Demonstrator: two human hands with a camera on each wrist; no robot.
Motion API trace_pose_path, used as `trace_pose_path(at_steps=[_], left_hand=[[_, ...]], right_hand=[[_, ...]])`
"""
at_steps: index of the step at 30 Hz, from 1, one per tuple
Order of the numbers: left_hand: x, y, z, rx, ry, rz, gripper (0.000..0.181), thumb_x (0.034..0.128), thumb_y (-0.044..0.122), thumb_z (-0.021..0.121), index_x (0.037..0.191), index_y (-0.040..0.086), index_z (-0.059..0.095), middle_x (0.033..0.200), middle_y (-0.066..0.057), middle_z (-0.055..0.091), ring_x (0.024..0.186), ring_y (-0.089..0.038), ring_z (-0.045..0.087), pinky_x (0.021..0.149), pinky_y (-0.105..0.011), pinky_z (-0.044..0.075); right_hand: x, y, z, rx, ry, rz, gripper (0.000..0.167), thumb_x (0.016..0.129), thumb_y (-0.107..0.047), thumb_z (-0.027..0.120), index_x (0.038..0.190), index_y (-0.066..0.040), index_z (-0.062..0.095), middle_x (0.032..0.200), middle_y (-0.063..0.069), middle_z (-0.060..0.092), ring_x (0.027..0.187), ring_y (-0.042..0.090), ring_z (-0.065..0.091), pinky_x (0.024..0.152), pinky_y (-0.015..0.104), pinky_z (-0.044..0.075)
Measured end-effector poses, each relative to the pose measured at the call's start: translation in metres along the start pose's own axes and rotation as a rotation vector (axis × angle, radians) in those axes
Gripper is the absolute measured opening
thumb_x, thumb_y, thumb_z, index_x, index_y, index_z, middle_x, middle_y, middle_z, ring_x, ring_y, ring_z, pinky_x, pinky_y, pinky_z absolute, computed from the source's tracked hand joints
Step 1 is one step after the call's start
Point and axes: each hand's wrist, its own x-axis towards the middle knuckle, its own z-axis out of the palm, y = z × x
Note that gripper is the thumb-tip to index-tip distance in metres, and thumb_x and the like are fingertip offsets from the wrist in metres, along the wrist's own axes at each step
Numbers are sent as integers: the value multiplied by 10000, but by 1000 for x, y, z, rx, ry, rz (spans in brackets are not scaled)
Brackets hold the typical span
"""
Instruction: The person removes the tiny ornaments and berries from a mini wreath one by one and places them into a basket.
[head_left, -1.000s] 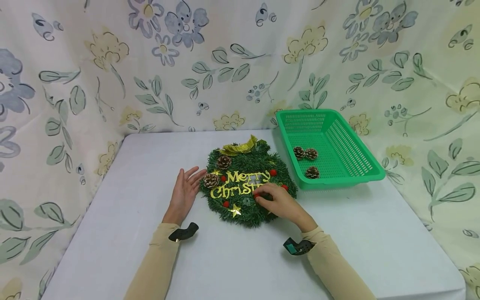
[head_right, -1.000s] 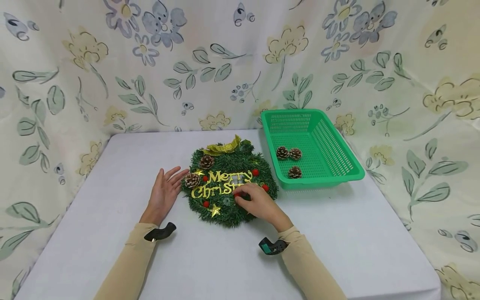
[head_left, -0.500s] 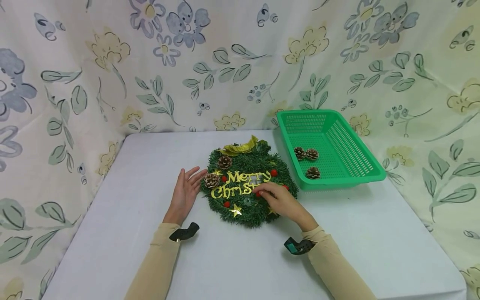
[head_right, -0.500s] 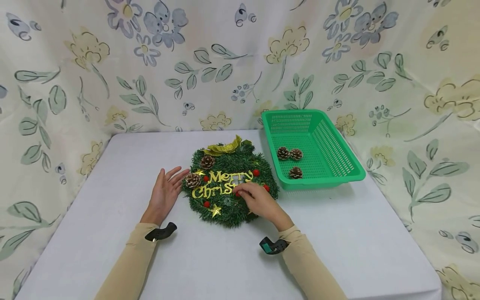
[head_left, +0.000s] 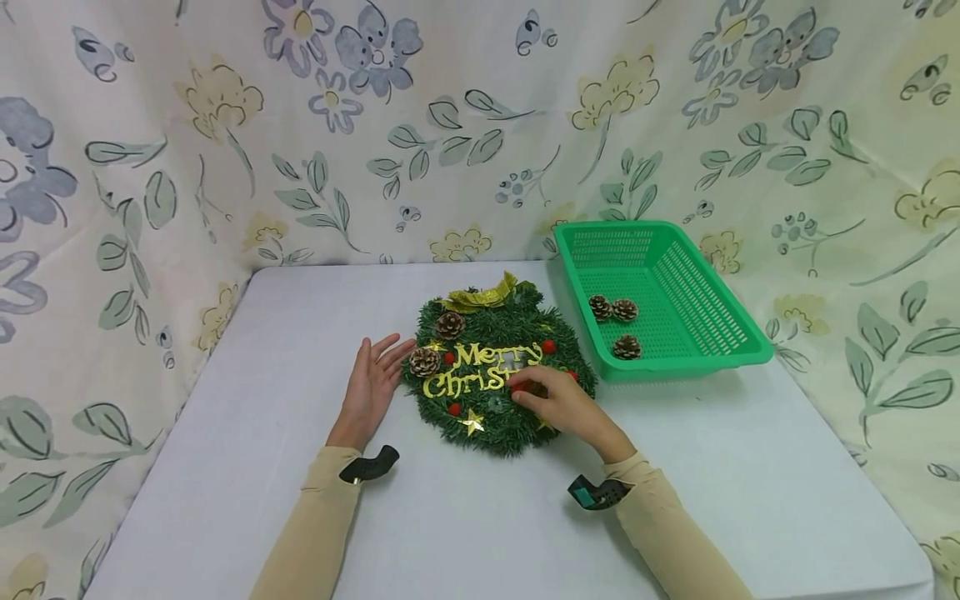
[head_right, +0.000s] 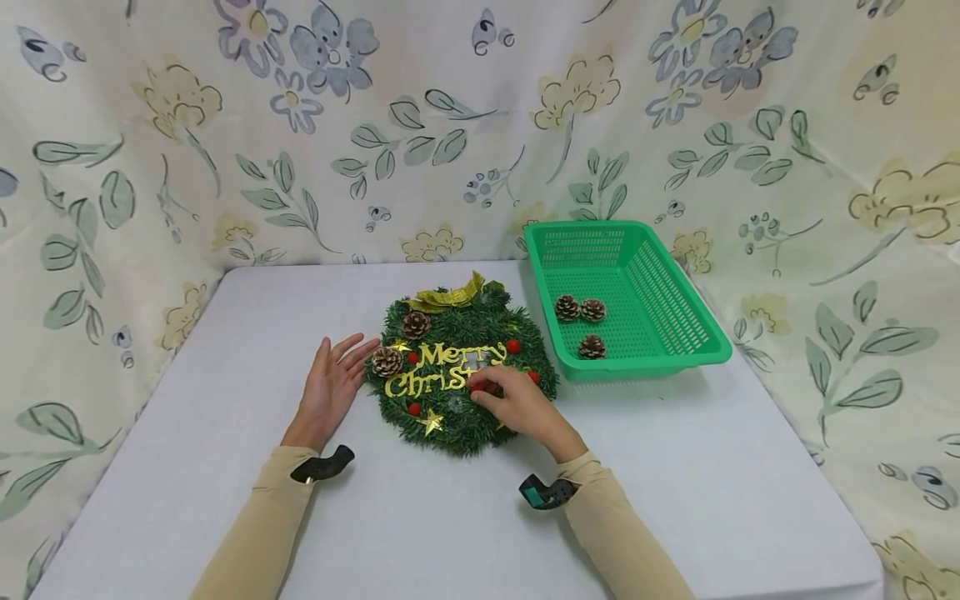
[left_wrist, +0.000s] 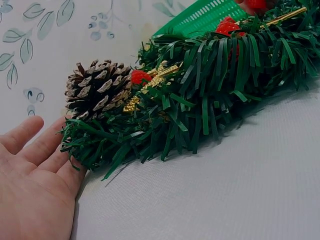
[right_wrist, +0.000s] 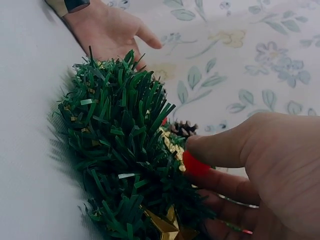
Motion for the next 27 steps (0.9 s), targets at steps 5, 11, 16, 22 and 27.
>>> trace_pose_path(at_steps=[5,11,16,22,27], left_hand=[[0,0,1,3,2,2,785,1071,615,200,1621,57,155,1650,-200,304,1562,-277,244,1309,-441,39],[0,0,1,0,5,5,750,1087,580,165,1619,50,160,1645,-207,309,1561,-282,245,1310,-435,41],[-1,1,1,1,2,5,766,1080,595,180,1621,53,151,1651,-209,294,1566,-277,237,1309,-437,37],[-2,1,2,7,11,-1,805,1061,635,215,1621,61,153,1656,-203,287,1567,-267,238,1309,-440,37],[-1,1,2,5,10,0,798,1064,630,213,1620,60,157,1655,-200,293,1568,-264,235,1309,-437,36]], right_hand=[[2,-2,-1,-16,-5,7,209,989,-184,679,1177,-92,678,995,16,703,880,116,635,735,255,532],[3,-7,-5,-39,-28,35,183,983,-207,691,1142,-117,698,989,-7,712,881,106,641,745,263,534],[4,-9,-8,-80,-28,31,198,984,-220,689,1162,-135,708,1022,-10,720,893,102,640,738,266,525],[5,-8,-11,-73,-29,-13,209,990,-201,680,1181,-121,709,1040,8,721,902,128,643,705,266,528],[6,-7,-15,-55,-26,-50,207,996,-173,670,1185,-99,706,1036,22,716,891,134,637,709,267,534]])
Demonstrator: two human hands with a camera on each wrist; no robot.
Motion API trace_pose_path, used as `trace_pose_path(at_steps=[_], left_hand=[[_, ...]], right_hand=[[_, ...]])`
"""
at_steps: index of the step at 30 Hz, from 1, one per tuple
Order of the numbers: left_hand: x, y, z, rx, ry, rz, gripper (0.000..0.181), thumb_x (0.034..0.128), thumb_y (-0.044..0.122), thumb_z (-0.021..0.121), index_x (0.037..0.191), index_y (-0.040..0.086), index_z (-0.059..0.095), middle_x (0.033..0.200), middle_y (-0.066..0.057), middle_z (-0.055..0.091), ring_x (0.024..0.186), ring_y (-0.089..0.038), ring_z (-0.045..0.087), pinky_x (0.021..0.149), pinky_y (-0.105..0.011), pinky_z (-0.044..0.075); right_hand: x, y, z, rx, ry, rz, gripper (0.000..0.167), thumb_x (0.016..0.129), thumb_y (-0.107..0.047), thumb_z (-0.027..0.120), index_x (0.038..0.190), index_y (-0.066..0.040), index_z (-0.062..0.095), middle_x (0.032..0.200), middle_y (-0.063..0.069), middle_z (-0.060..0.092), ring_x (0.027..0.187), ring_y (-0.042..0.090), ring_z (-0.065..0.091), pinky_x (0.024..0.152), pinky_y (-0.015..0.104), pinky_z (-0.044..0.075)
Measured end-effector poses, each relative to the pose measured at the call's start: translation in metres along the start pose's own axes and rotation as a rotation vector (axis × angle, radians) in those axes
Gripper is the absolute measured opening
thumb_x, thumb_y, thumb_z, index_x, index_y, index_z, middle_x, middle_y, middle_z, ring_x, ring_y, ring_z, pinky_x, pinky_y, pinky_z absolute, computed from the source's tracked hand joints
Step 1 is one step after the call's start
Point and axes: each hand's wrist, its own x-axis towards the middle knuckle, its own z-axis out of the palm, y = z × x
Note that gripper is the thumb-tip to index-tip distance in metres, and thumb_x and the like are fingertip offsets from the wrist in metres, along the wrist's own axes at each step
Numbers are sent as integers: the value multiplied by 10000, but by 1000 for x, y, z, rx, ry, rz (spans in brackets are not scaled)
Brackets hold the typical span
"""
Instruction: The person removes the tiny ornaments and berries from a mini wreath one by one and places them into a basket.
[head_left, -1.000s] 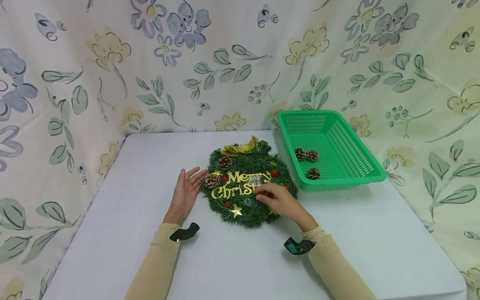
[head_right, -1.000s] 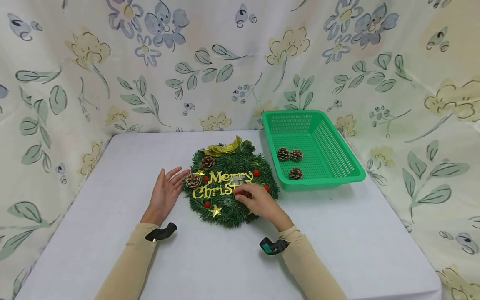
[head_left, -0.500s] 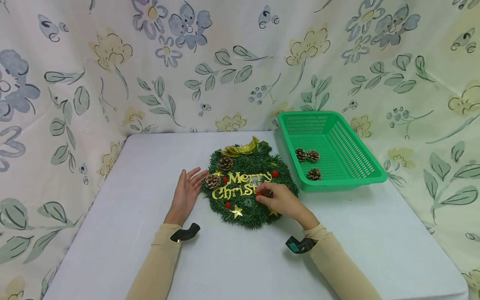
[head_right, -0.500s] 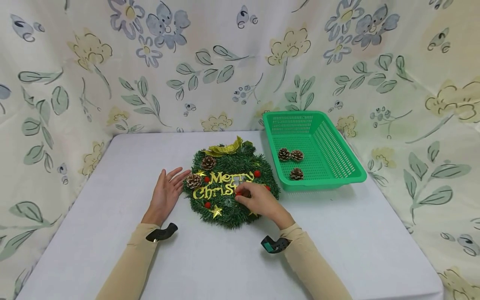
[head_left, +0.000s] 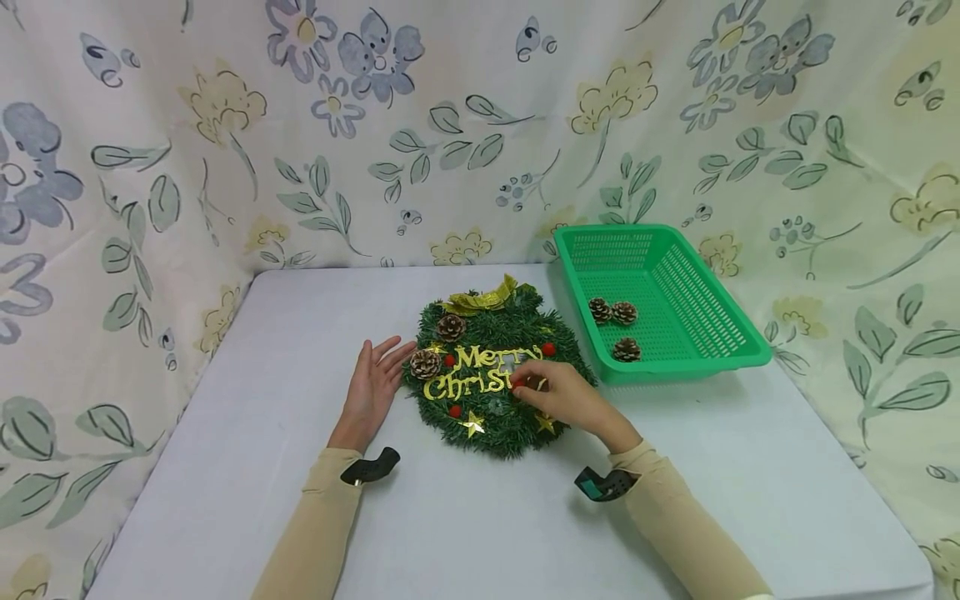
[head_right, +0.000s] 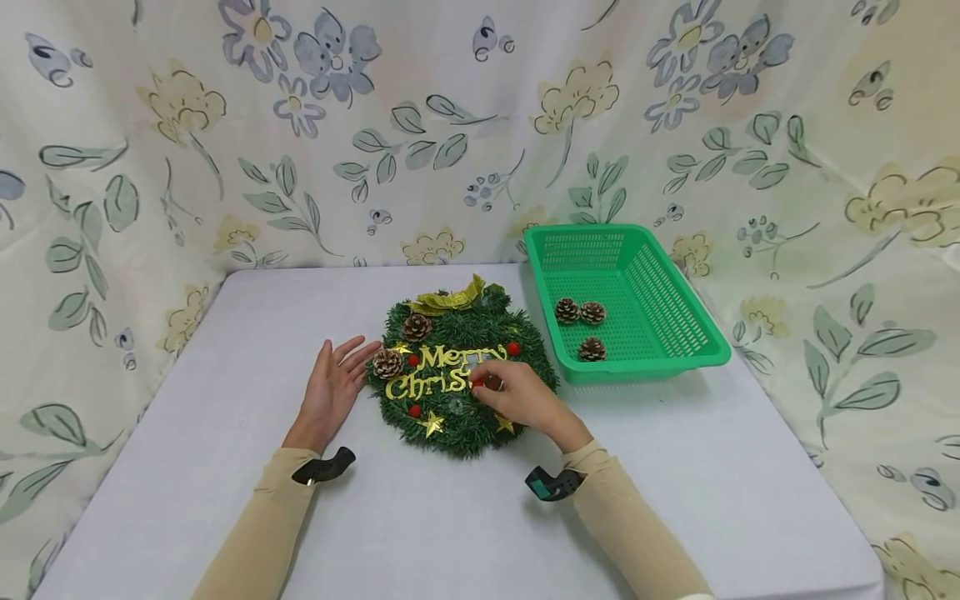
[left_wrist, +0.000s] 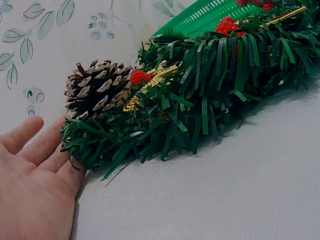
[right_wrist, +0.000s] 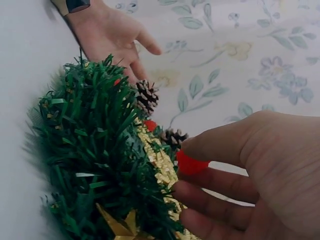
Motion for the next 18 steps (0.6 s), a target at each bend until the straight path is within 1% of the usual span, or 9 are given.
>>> trace_pose_path(at_steps=[8,14,18], left_hand=[[0,-1,0,9,1,-3,795,1066,628,203,1619,58,161,1647,-190,317,1566,-267,239,1309,-441,37],[0,0,0,0,-3,0,791,1069,621,200,1619,54,155,1652,-200,300,1568,-271,232,1309,-444,33],[0,0,-1,2,-10,5,796,1066,627,202,1621,58,149,1656,-206,286,1570,-270,226,1308,-450,26]], right_hand=[[2,-5,-7,-24,14,-16,195,988,-145,675,1170,-89,713,1086,27,724,914,138,661,760,291,556],[3,-4,-13,-12,13,-13,214,991,-164,676,1186,-82,708,1091,21,721,952,151,674,801,304,576],[4,-6,-19,-23,18,-21,220,995,-155,666,1193,-67,705,1103,32,717,956,161,674,777,298,574]])
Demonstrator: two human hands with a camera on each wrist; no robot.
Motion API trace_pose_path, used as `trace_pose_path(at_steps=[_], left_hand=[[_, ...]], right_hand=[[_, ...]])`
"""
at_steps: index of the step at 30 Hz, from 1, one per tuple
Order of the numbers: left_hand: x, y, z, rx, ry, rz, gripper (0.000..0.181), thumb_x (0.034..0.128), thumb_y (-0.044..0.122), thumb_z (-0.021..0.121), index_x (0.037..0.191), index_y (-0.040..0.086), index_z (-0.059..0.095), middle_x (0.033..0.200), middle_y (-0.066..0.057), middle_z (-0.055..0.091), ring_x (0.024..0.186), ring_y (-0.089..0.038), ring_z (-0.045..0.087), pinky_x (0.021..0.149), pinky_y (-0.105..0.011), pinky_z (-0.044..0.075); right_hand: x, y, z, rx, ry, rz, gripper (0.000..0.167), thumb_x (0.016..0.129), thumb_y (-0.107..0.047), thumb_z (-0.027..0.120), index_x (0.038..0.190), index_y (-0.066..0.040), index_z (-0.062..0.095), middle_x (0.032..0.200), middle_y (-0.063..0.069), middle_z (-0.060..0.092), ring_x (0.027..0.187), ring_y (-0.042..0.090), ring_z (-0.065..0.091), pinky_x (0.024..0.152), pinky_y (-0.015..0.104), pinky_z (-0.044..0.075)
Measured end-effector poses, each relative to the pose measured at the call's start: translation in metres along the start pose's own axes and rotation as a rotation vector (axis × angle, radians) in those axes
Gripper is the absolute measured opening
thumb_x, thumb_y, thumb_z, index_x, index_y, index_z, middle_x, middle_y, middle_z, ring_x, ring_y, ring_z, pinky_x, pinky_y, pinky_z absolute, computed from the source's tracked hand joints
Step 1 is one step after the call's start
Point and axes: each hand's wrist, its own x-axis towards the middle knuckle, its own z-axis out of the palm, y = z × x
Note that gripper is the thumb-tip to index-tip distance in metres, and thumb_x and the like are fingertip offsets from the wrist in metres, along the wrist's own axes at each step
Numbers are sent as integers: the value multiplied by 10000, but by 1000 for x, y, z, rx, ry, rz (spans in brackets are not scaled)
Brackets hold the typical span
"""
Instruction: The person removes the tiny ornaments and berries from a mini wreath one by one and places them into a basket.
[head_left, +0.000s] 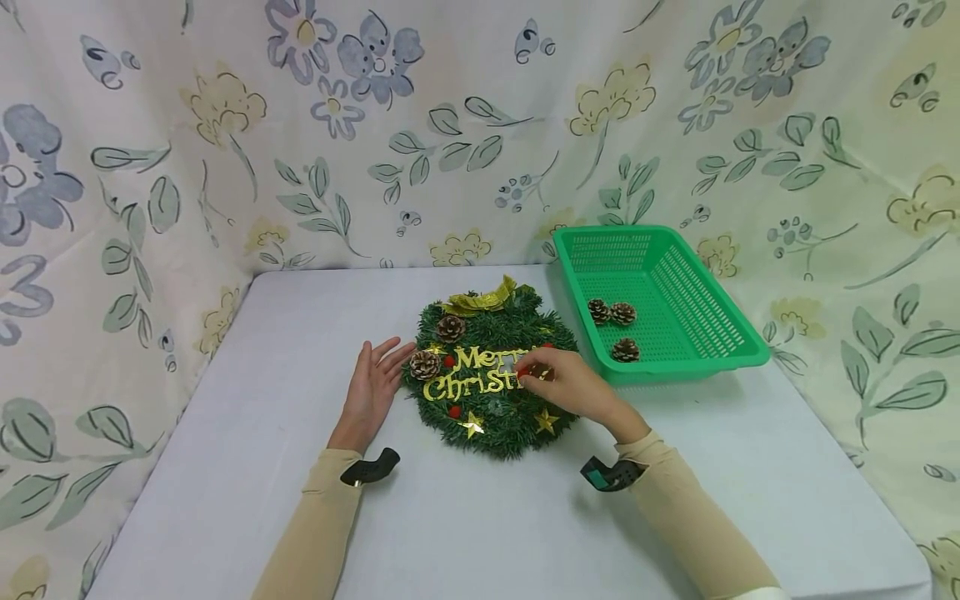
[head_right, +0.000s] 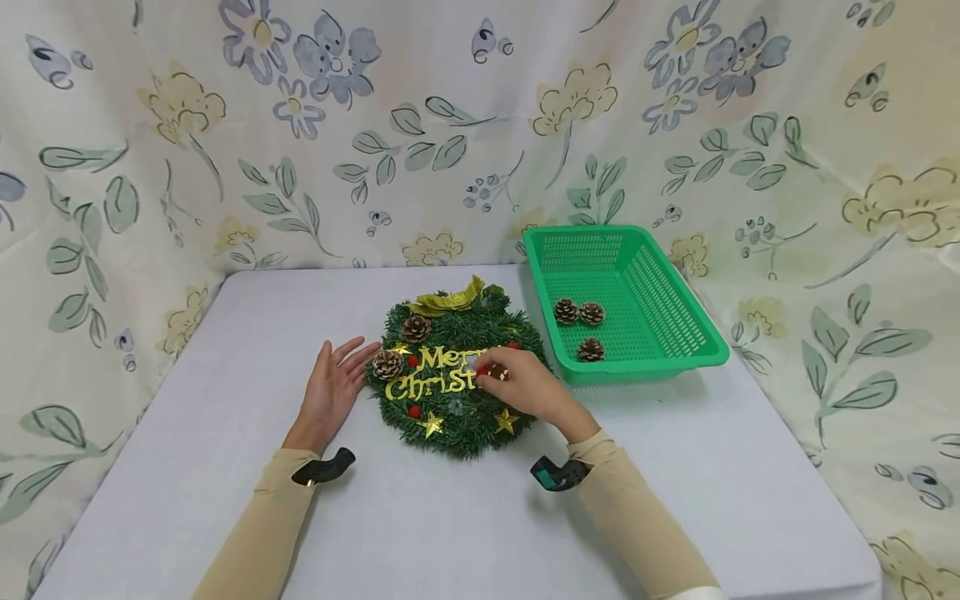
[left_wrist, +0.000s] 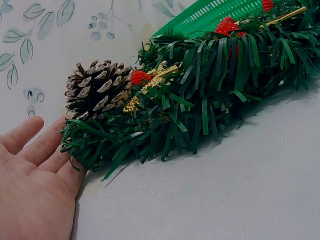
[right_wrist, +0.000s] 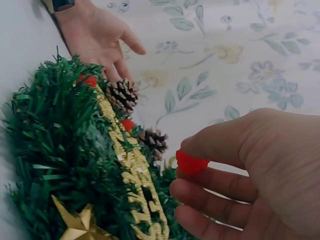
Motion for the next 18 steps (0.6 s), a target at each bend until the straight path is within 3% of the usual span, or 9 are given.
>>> trace_pose_path(at_steps=[13,18], left_hand=[[1,0,-1,-4,-5,-3,816,1059,639,207,1622,51,141,1654,-201,294,1573,-272,216,1308,-452,37],[0,1,0,-9,-4,-6,813,1060,639,212,1622,55,147,1653,-197,299,1573,-264,219,1309,-445,41]], right_hand=[[1,-10,-23,-33,34,19,199,988,-193,684,1172,-121,712,1010,-12,721,861,125,652,680,287,542],[0,-14,-32,-1,37,41,205,994,-180,674,1195,-140,690,1027,67,715,733,265,658,602,306,539]])
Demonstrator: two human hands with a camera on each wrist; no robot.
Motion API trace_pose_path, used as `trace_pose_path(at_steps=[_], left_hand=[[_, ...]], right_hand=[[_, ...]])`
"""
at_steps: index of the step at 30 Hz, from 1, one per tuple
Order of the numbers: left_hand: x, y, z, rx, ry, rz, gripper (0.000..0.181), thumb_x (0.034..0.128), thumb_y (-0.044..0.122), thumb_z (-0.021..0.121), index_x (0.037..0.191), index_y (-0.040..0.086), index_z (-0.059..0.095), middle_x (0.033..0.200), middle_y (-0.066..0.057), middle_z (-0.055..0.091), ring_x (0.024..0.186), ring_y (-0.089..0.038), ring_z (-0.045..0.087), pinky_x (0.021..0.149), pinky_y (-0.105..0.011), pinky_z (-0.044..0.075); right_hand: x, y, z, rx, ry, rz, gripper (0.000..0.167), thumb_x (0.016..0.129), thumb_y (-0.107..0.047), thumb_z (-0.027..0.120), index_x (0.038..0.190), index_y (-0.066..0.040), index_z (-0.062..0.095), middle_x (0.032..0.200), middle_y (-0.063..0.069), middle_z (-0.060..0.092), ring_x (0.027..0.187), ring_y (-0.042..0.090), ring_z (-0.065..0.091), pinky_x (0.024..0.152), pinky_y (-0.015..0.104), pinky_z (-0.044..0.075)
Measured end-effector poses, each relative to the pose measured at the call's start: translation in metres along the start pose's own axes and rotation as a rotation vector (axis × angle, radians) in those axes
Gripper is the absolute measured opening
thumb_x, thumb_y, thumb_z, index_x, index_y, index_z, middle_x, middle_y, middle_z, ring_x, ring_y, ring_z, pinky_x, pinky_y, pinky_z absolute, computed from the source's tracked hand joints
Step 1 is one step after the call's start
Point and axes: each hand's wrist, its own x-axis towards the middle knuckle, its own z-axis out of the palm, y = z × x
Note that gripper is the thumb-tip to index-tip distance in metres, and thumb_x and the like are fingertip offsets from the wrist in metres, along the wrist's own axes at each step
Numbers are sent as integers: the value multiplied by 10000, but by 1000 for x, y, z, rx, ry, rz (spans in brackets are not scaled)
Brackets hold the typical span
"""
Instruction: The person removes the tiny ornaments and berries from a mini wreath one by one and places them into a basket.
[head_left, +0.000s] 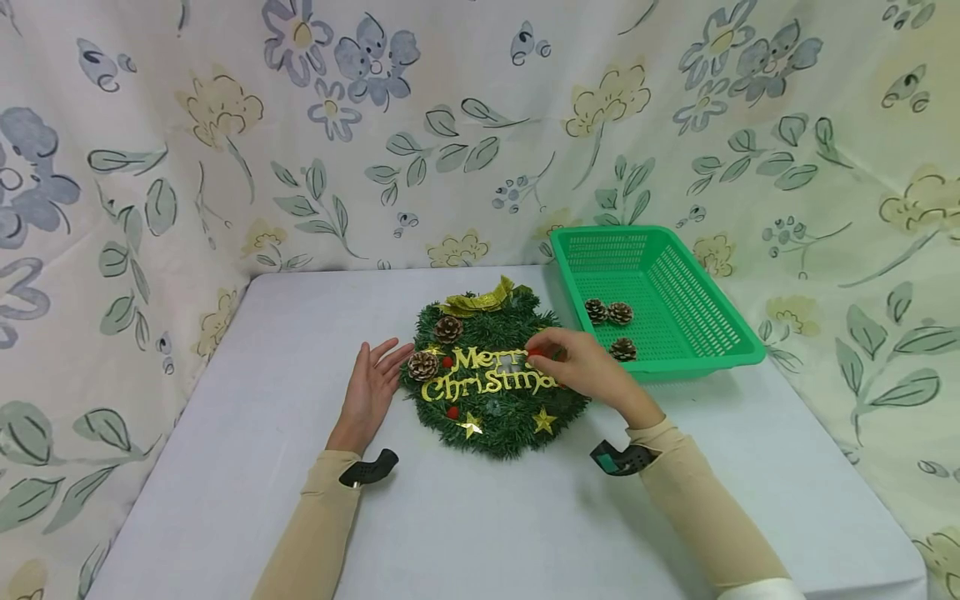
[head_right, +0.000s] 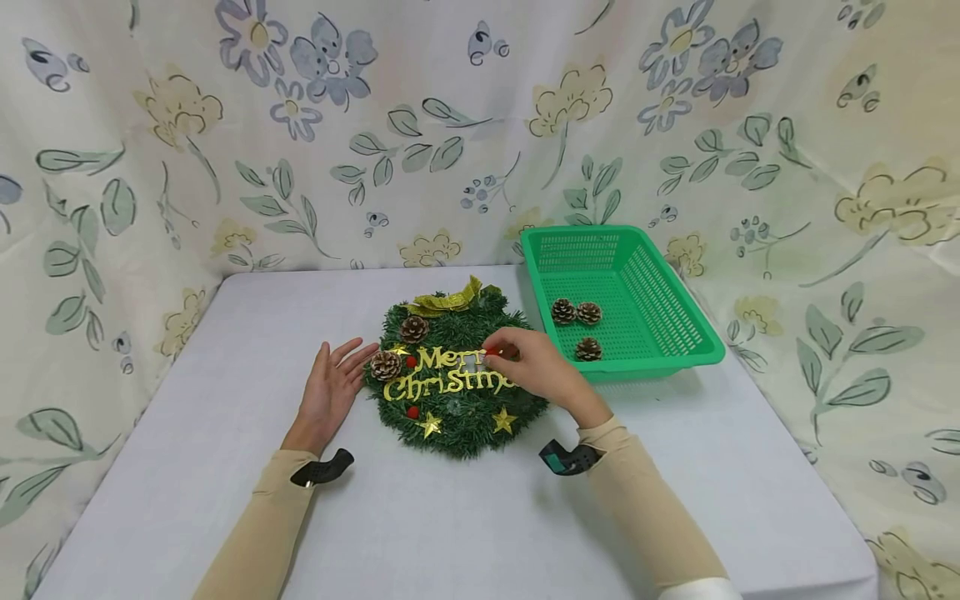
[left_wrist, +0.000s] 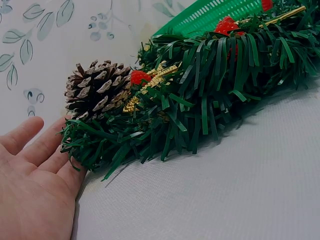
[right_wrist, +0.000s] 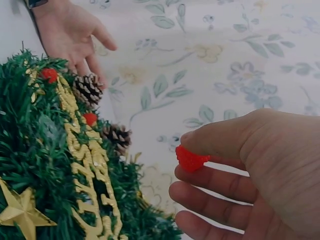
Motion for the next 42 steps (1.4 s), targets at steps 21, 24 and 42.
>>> trace_pose_path(at_steps=[21,24,42], left_hand=[[1,-2,-2,5,1,-5,789,1070,618,186,1624,59,139,1654,-198,295,1574,-267,215,1308,-448,47],[1,-2,-1,-5,5,-9,782,1073,614,183,1622,59,149,1651,-200,298,1570,-267,222,1309,-443,51],[2,-2,-1,-15,9,-9,792,1068,624,198,1621,59,152,1654,-206,289,1567,-268,229,1309,-437,44]], right_hand=[[2,1,-32,-115,70,25,194,1004,-233,665,1184,-174,708,1030,13,723,935,167,646,784,365,545],[2,2,-35,-129,72,45,203,1006,-250,662,1191,-179,703,1061,18,719,958,177,643,790,364,535],[5,11,-63,-104,57,108,282,1035,-339,605,1267,-192,668,1136,68,713,985,232,659,788,377,537]])
